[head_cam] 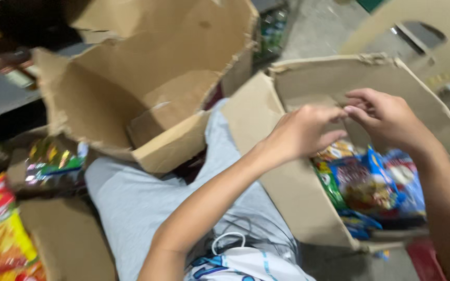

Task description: The person sits on the floor and transfers various packaged food items from one cardboard box to another. They handle items such as instant noodles, Milo, and Nescafe, picking them up one by one and placing them into the destination box.

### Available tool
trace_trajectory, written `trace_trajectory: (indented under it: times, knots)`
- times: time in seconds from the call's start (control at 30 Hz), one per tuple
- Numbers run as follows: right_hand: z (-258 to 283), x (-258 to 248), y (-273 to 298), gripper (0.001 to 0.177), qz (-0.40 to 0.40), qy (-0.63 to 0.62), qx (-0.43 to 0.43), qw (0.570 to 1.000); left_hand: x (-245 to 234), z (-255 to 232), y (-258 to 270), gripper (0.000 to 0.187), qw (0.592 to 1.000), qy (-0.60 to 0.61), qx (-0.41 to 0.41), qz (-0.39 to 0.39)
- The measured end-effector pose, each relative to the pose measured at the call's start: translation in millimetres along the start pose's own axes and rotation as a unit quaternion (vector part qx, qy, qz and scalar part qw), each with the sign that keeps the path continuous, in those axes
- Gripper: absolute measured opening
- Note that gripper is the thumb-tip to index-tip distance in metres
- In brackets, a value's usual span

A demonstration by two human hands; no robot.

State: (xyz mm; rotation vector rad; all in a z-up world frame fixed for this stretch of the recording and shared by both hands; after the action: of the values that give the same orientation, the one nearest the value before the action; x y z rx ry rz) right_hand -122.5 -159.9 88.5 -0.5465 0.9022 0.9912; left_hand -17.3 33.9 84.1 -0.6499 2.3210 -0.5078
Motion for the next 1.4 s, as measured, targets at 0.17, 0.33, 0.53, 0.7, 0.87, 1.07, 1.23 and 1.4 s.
trace_trajectory:
  times: [0.17,0.33,0.53,0.7,0.87,1.07,1.23,1.4]
  knots:
    - [-37,-20,32,0.032,0.037,-0.033,-0.012,0.999,92,21,-37,0.042,0.983,0.119,-0.030,0.136]
    - [-68,-15,52,0.049,0.169,0.037,0.189,0.967,124,50,-20,0.028,0.977,0.163,-0.076,0.112]
    - [-77,21,51,0.073,0.187,0.311,-0.003,0.932,126,78,-11,0.025,0.985,0.073,-0.130,0.086]
    - [-80,16,49,0.034,0.072,-0.124,0.017,0.989,116,77,-12,0.050,0.976,0.125,-0.179,-0.011]
    - [-67,14,35,0.021,-0.093,-0.465,0.044,0.879,99,67,-17,0.086,0.948,0.230,-0.193,-0.101]
    - [-47,33,8,0.035,-0.111,-0.602,0.016,0.791,80,56,-14,0.057,0.948,0.147,-0.229,-0.163]
    - [-11,41,-16,0.050,-0.156,-0.626,0.005,0.764,42,37,-14,0.050,0.930,0.161,-0.213,-0.253]
    - [81,63,-32,0.055,-0.096,-0.644,-0.089,0.754,-43,35,10,0.050,0.934,0.091,-0.195,-0.284]
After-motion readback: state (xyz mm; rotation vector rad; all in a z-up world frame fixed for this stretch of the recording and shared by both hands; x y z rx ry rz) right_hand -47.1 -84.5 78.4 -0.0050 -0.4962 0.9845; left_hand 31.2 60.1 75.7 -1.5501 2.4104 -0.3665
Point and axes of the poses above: each hand's wrist, its own y-axis away from the middle knuckle, its own x-axis out of the palm, z = x × y, the point moved 3 cm from there along -y, towards the middle knuckle, and after that the axes turned 3 degrees about -z, right-handed, at the moved point
